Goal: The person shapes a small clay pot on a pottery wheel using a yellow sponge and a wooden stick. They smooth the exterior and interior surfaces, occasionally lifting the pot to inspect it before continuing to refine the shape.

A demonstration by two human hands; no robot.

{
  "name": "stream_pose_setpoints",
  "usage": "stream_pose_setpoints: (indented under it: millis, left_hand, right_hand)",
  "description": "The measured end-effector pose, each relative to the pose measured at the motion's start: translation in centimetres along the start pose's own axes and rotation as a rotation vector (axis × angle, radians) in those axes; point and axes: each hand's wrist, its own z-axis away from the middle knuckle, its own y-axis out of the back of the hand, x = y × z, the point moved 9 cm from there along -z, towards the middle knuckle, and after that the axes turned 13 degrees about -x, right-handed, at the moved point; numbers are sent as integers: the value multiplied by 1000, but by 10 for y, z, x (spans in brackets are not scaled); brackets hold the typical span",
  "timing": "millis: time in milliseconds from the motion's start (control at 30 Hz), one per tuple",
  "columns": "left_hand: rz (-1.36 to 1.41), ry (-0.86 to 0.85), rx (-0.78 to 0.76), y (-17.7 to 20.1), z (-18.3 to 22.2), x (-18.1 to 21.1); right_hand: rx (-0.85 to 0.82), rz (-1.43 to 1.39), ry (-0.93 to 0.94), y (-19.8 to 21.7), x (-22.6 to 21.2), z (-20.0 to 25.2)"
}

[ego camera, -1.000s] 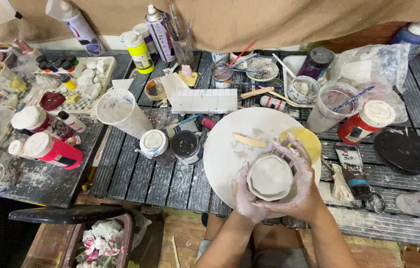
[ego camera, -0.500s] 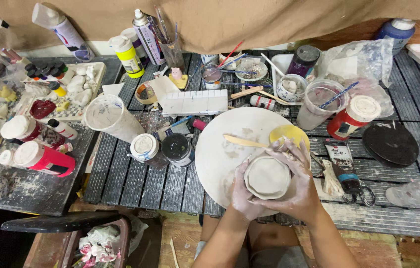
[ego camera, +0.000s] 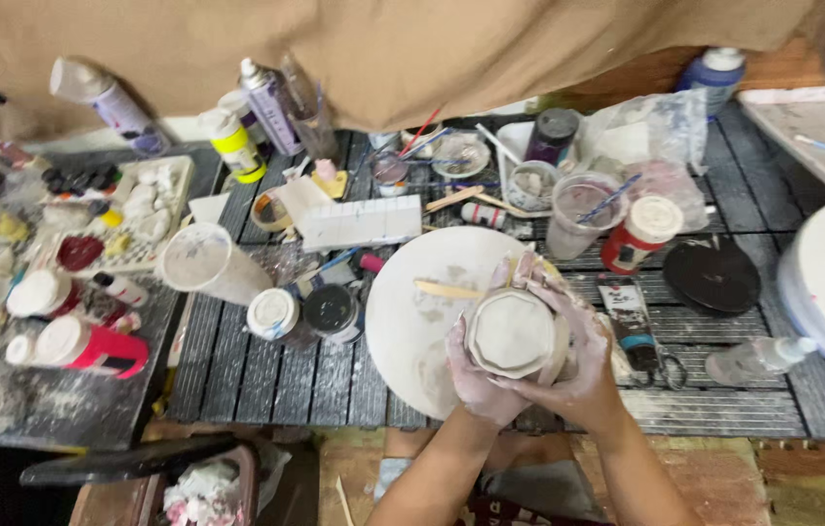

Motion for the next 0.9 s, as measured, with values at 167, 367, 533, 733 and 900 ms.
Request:
stream_pose_setpoints:
  millis: [167, 367, 533, 733, 900]
  left_hand:
    - [-25, 89, 31, -3, -27, -17]
    - [55, 45, -95, -15, -55, -37]
    - [121, 33, 31, 5, -65, -54]
    - [147, 31, 35, 15, -58, -54]
    - [1, 96, 295, 37, -49, -53]
  right_hand:
    - [83, -145, 31, 16, 5, 2]
    - [203, -143, 4, 33, 29, 18]
    - [173, -124, 62, 44, 34, 16]
    - [118, -254, 38, 38, 43, 10]
    - [173, -577, -17, 31, 61, 6]
